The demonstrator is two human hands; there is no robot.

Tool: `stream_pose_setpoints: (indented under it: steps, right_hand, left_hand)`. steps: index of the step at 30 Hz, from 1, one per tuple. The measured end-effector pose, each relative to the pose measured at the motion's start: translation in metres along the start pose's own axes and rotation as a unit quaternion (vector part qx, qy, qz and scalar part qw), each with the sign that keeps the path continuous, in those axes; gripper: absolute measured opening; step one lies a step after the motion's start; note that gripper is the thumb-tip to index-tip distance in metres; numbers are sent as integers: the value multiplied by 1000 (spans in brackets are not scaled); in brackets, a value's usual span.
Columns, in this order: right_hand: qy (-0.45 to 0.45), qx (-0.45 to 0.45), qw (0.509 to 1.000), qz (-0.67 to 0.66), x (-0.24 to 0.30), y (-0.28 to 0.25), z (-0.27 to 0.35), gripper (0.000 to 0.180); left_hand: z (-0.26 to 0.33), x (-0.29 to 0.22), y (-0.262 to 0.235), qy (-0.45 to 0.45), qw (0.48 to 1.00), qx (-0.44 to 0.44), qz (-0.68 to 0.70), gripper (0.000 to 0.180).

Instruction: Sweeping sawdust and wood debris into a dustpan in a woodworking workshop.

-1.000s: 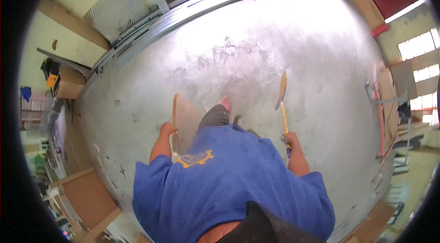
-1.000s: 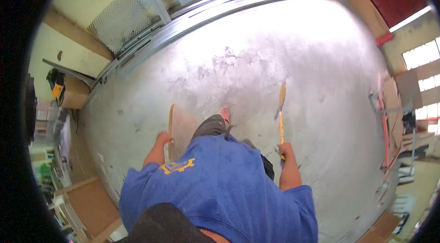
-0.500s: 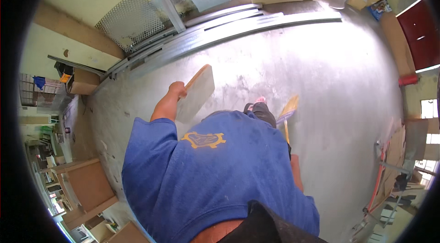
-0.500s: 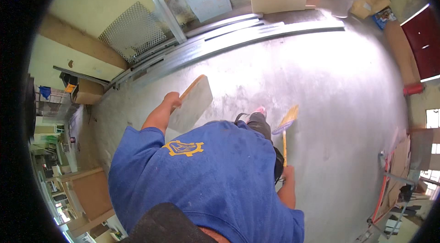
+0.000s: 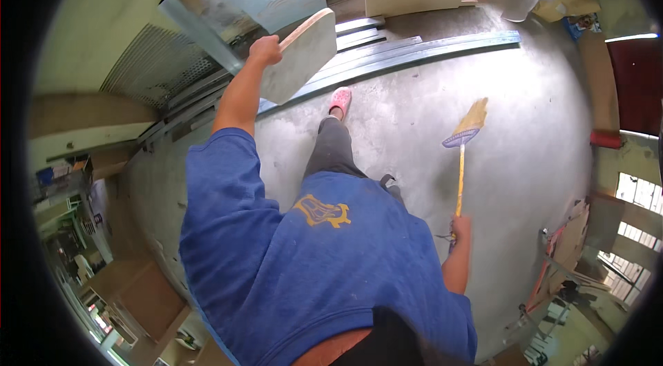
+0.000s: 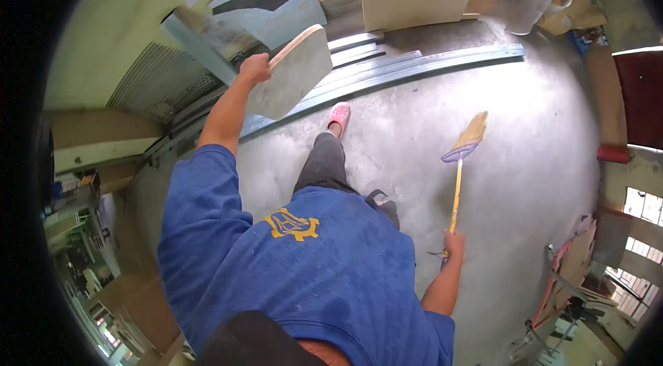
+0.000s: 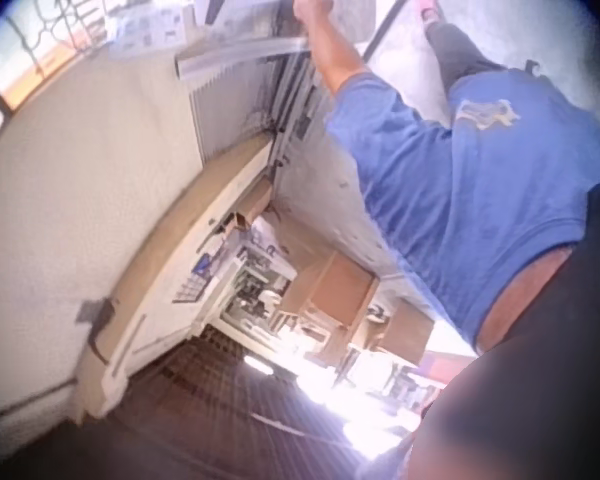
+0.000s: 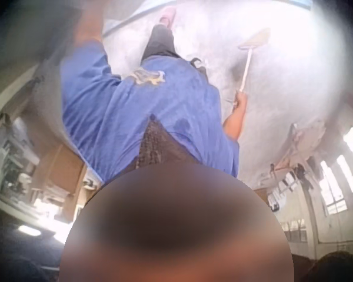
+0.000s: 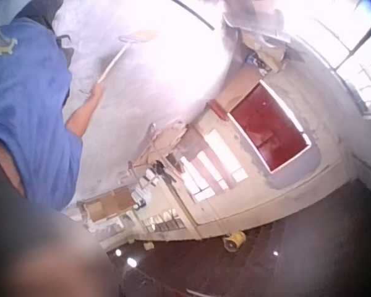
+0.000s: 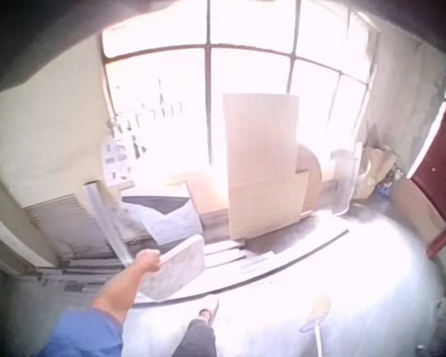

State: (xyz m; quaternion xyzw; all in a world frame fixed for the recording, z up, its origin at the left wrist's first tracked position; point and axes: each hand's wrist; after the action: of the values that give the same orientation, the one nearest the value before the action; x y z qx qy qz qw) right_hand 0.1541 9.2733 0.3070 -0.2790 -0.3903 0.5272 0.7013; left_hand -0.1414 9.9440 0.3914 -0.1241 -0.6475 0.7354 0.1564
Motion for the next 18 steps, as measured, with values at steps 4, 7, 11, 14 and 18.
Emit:
stream_pose_setpoints:
  steps: [4, 7, 11, 14, 18]
  right_hand:
    - [34, -35, 996, 73, 61, 22, 33, 23]
    - [139, 21, 990, 0, 126, 31, 50, 23]
    - [199, 76, 977, 17, 202, 16, 56, 22]
    - [197, 123, 966, 112, 227, 24, 63, 20]
    - [215, 168, 959, 83, 259, 37, 76, 20]
  left_hand:
    - [-109, -31, 19, 43, 998, 0, 51, 18]
    - [-186, -36, 46, 72, 996, 14, 58, 19]
    - [-251, -19, 67, 100, 992, -31, 73, 22]
    - [-300, -11, 78, 121, 989, -62, 62, 21]
    - [-332, 3, 97, -32, 994, -107, 1, 34]
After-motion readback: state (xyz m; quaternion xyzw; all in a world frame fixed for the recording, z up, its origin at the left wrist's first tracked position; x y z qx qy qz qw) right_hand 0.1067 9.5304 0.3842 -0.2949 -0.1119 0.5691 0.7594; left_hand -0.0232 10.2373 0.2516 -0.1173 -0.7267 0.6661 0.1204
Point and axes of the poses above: each hand's wrist, its own z-axis away from the middle knuckle, its own y-axis out of the palm, x = y × z, and after that the axes turned 15 degrees about -x, right-handed
